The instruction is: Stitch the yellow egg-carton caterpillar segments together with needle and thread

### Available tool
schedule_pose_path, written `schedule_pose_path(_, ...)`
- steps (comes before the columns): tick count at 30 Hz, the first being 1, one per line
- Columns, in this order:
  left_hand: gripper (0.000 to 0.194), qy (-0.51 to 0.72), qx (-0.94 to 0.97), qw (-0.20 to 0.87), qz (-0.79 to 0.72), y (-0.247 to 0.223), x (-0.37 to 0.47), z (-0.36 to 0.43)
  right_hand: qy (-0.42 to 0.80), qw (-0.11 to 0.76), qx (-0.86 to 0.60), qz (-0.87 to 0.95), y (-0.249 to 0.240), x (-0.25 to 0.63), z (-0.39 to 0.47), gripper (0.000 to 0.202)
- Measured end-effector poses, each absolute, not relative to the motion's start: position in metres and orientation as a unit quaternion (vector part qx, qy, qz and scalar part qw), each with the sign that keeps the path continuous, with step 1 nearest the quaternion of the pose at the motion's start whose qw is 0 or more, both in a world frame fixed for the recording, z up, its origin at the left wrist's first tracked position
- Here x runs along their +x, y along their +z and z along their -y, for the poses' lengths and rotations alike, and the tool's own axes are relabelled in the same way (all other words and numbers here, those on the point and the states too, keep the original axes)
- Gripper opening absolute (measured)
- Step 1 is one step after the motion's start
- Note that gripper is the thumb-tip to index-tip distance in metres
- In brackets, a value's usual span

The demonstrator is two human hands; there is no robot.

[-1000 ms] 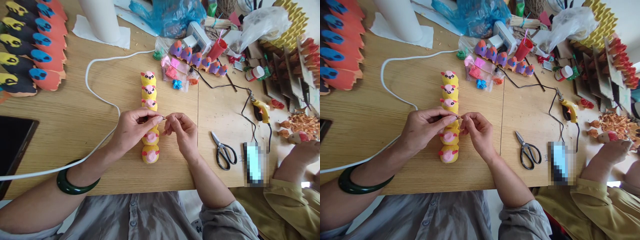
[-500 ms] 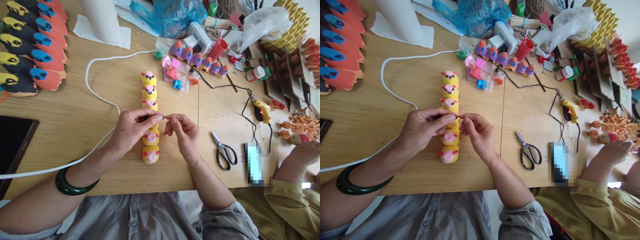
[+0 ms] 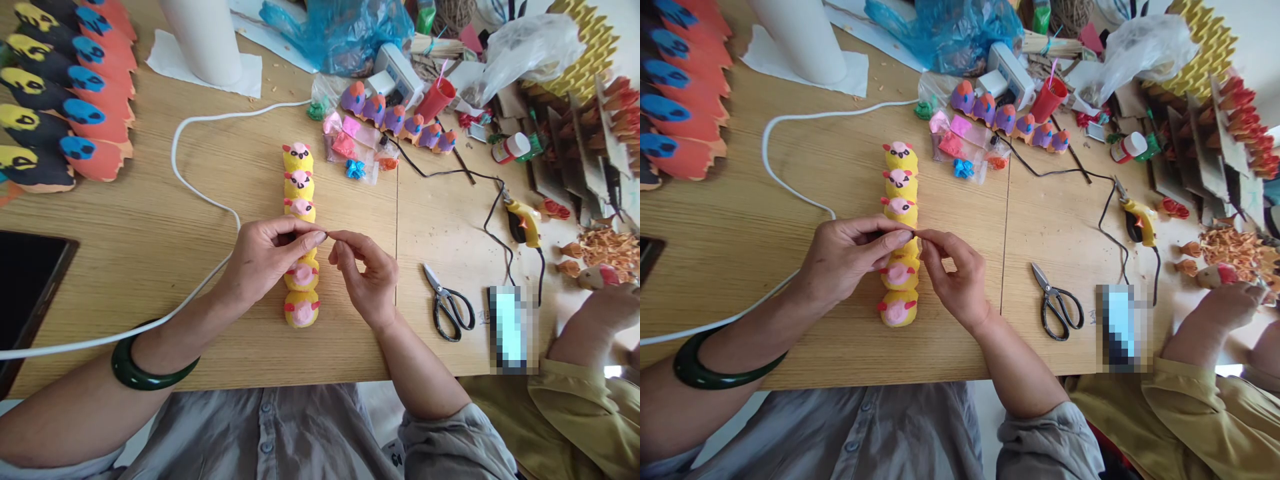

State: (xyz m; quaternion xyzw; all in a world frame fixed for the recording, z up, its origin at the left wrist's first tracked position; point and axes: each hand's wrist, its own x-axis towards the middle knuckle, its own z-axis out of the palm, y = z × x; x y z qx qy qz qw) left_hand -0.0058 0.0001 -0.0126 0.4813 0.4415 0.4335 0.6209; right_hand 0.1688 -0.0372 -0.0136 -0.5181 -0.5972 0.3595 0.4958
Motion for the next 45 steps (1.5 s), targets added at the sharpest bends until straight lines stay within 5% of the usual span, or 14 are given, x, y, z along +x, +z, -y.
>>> schedule_pose_path(13,0.017,0.431,0.487,0.616,-0.444,-0.013,-0.006,0.0,0.223,0.469,-0.481,0.706,-0.02,0.173,0.033,0.027)
schedule_pose_path(22,0.021,0.434,0.486,0.615,-0.445,-0.013,-0.006,0.0,0.279,0.47,-0.485,0.683,-0.021,0.173,0.034,0.024)
schedule_pose_path(45,0.015,0.409,0.55,0.558,-0.468,-0.001,-0.005,0.002,0.181,0.491,-0.471,0.71,-0.022,0.171,0.033,0.012)
